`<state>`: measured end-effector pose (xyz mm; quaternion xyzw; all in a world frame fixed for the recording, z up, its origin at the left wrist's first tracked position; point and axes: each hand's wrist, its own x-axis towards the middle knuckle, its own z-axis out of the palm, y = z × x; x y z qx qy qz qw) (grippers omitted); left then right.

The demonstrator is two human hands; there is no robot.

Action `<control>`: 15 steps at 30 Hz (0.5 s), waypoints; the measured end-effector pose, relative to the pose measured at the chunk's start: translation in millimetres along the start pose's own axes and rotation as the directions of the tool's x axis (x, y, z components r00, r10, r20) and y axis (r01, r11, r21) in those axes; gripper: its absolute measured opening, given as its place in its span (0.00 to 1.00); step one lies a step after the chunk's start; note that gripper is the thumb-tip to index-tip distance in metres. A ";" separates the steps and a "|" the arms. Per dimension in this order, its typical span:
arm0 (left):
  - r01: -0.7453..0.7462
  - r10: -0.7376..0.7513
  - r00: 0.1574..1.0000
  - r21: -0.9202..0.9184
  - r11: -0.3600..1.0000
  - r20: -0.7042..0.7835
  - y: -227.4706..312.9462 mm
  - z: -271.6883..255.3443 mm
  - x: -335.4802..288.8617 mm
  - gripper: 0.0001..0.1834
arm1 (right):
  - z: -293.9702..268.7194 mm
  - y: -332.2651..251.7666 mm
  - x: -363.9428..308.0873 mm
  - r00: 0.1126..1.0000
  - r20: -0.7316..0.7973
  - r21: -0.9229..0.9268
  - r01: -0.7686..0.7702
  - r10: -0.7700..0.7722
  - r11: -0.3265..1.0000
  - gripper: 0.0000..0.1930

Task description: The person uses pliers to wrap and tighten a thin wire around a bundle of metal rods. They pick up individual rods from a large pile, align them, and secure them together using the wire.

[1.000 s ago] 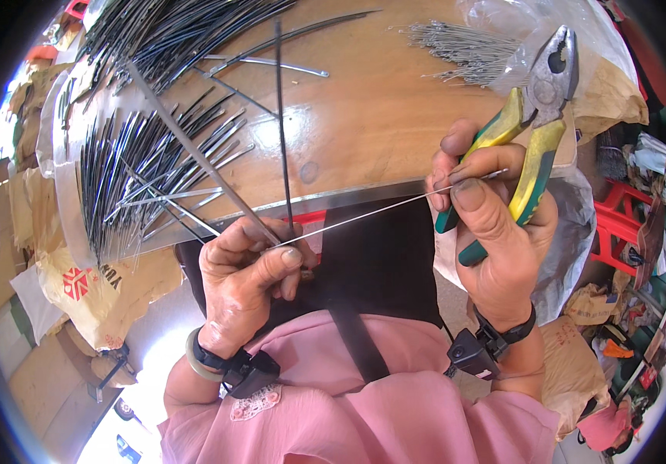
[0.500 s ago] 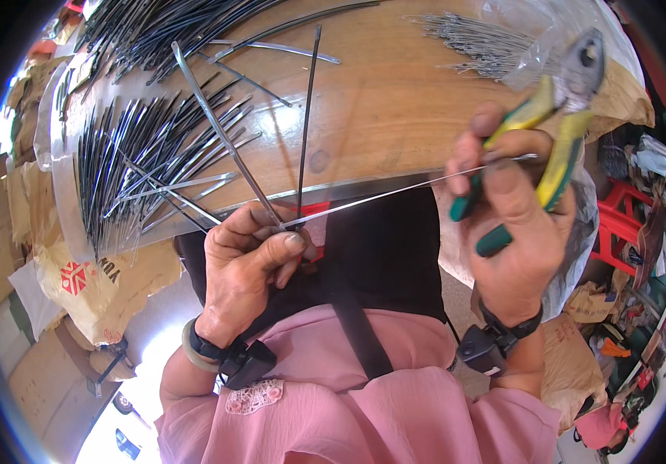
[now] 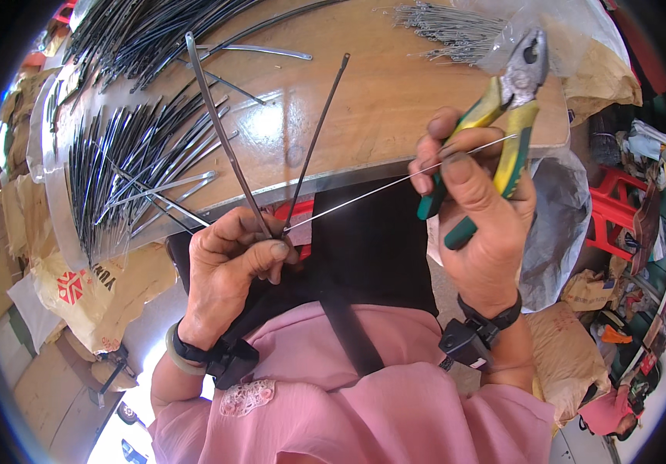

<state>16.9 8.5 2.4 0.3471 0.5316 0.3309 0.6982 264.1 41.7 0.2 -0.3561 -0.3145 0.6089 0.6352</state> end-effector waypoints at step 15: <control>0.045 -0.056 0.997 0.178 0.983 0.058 9.0 16.9 0.1 0.09 | 8.3 29.4 -33.6 0.962 0.032 -0.238 -0.257 0.272 0.937 0.09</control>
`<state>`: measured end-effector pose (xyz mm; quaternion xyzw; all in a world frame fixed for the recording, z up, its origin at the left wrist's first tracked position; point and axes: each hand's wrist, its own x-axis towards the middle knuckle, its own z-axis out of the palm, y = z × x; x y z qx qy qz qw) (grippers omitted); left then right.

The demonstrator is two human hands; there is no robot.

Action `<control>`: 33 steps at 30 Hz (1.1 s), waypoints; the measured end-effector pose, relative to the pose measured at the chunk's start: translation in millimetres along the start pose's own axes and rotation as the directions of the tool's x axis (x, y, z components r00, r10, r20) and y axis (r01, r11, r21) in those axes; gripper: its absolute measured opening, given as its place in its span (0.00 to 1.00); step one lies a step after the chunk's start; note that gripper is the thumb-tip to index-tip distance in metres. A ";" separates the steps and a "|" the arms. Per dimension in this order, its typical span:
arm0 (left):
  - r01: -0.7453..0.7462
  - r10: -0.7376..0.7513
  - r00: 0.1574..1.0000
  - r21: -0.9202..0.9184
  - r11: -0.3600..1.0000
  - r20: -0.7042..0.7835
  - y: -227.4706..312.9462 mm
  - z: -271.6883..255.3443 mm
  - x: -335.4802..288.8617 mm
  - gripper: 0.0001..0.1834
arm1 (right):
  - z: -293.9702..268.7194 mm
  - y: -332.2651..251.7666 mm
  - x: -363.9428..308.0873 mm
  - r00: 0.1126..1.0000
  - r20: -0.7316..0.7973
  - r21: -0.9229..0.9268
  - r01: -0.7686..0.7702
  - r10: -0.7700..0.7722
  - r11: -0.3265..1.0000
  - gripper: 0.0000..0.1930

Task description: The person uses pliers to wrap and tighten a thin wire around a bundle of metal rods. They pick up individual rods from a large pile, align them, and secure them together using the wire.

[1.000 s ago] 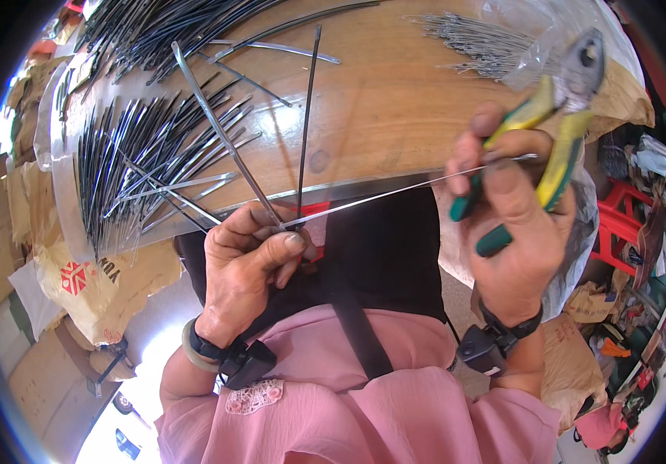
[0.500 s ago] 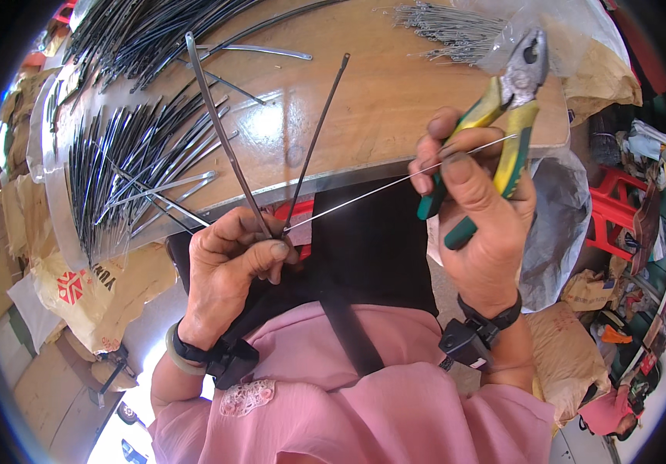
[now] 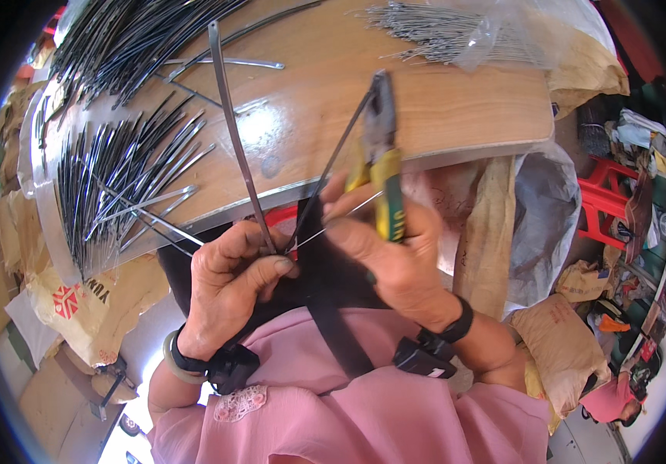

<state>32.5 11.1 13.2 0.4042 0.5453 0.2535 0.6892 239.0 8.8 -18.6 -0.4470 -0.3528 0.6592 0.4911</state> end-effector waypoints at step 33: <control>0.211 -0.177 0.964 -0.161 0.964 0.200 -6.3 -9.6 -3.3 0.06 | -20.3 -64.6 17.4 0.938 0.334 -0.780 0.330 -0.093 0.531 0.13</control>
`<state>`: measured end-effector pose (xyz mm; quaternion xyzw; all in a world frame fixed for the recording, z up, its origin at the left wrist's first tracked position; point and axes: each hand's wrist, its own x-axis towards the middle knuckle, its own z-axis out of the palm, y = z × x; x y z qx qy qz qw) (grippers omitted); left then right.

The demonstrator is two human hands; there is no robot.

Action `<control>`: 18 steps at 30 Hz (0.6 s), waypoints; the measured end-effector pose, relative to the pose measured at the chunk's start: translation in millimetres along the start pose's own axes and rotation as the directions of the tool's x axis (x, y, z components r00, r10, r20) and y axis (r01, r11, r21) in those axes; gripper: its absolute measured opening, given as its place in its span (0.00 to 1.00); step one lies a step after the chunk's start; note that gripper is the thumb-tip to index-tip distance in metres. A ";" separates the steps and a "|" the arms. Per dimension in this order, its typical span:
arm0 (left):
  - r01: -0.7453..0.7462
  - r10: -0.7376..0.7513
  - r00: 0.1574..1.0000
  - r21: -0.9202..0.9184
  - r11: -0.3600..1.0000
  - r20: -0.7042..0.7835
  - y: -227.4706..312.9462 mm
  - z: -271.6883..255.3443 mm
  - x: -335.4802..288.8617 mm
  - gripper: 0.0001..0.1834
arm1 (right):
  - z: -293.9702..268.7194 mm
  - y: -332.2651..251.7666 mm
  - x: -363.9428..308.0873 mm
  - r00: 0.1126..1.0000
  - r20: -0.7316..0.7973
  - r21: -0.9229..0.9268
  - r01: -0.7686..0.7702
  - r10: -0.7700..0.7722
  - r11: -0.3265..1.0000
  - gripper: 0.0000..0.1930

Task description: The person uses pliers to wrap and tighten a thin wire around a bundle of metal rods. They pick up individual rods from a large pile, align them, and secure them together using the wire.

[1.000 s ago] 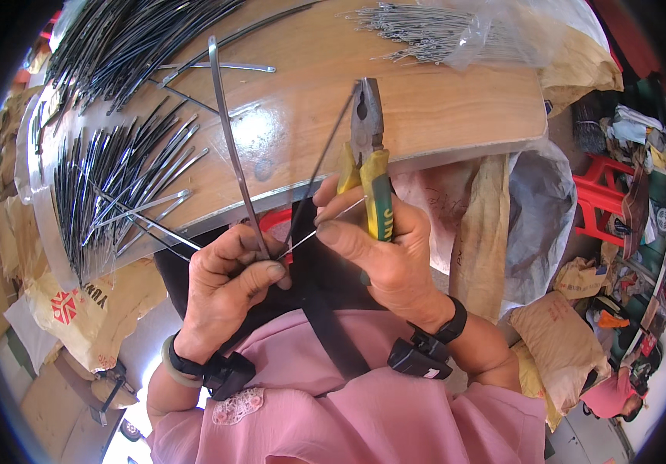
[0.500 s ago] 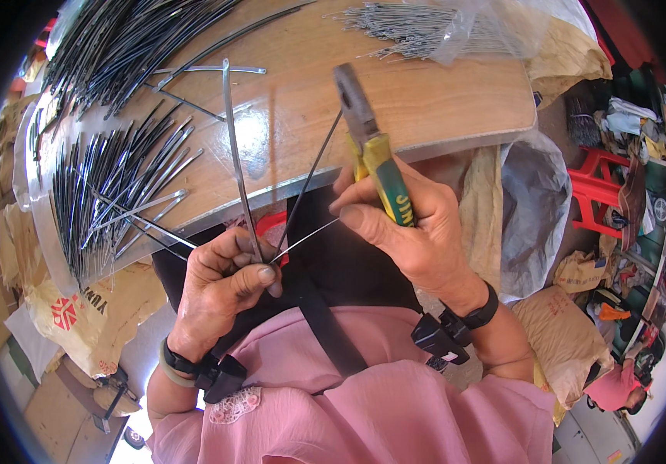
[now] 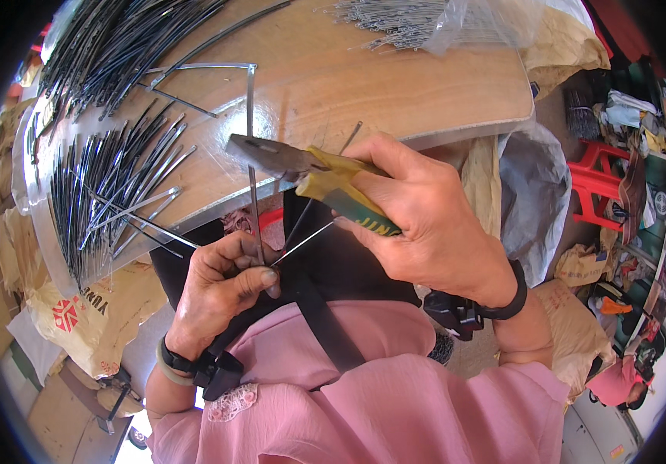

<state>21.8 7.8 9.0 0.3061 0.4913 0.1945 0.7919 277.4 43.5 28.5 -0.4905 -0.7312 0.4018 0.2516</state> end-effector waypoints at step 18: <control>-0.037 0.034 0.999 -0.079 0.996 -0.037 4.8 -0.1 -10.7 0.15 | 11.2 10.7 19.6 0.934 0.153 -0.250 0.352 -0.322 0.902 0.09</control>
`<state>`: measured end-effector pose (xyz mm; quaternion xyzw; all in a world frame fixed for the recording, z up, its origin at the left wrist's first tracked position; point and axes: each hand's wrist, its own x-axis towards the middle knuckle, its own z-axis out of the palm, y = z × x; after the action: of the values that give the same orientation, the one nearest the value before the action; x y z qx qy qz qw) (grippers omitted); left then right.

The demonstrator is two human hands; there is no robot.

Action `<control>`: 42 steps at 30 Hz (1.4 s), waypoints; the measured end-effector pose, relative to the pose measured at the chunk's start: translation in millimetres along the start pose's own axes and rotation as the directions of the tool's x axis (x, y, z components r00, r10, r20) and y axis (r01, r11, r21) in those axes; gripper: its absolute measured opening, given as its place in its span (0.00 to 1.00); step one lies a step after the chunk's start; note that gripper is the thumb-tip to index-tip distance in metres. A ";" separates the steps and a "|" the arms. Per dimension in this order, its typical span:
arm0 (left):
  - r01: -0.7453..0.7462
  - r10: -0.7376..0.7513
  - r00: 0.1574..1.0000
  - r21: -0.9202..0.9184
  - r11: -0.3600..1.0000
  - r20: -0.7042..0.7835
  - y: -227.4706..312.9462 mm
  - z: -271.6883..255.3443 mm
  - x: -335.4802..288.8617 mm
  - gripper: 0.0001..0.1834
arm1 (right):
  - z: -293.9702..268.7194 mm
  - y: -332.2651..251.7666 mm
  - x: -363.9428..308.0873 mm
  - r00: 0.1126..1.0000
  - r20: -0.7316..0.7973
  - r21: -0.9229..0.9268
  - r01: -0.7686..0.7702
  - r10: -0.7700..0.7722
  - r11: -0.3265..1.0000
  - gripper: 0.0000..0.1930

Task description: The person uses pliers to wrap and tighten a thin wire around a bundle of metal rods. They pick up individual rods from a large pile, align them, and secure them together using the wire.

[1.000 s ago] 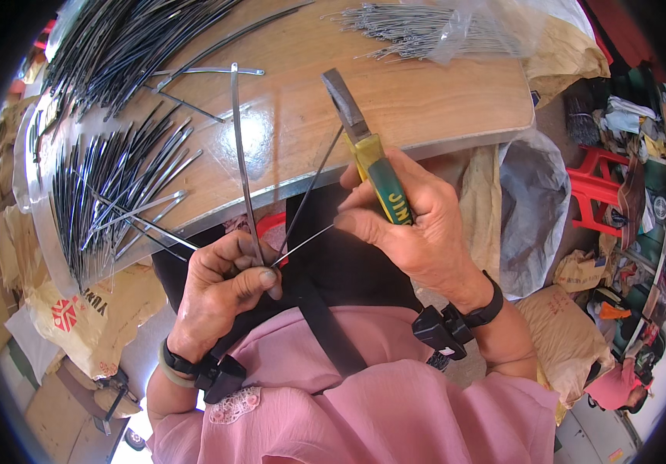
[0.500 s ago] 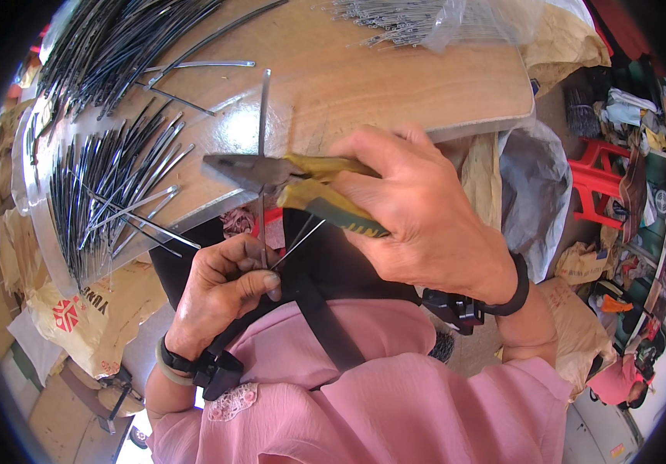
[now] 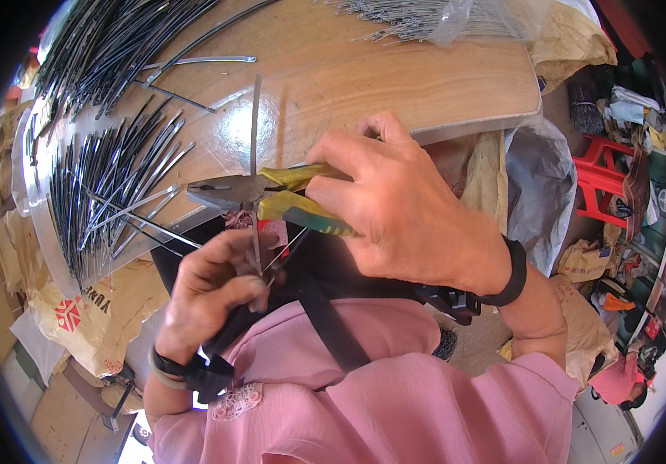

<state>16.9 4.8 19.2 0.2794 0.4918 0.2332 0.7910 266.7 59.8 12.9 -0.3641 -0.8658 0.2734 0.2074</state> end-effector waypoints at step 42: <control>-0.373 0.303 0.888 -0.159 0.914 -0.346 3.7 -34.2 -32.6 0.06 | 22.6 -44.2 51.9 0.962 0.263 0.159 0.039 -0.080 0.987 0.19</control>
<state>-27.8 -6.1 30.5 0.2308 0.5259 0.4627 0.6753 197.5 65.3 31.6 -0.2806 -0.8730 0.3792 0.1236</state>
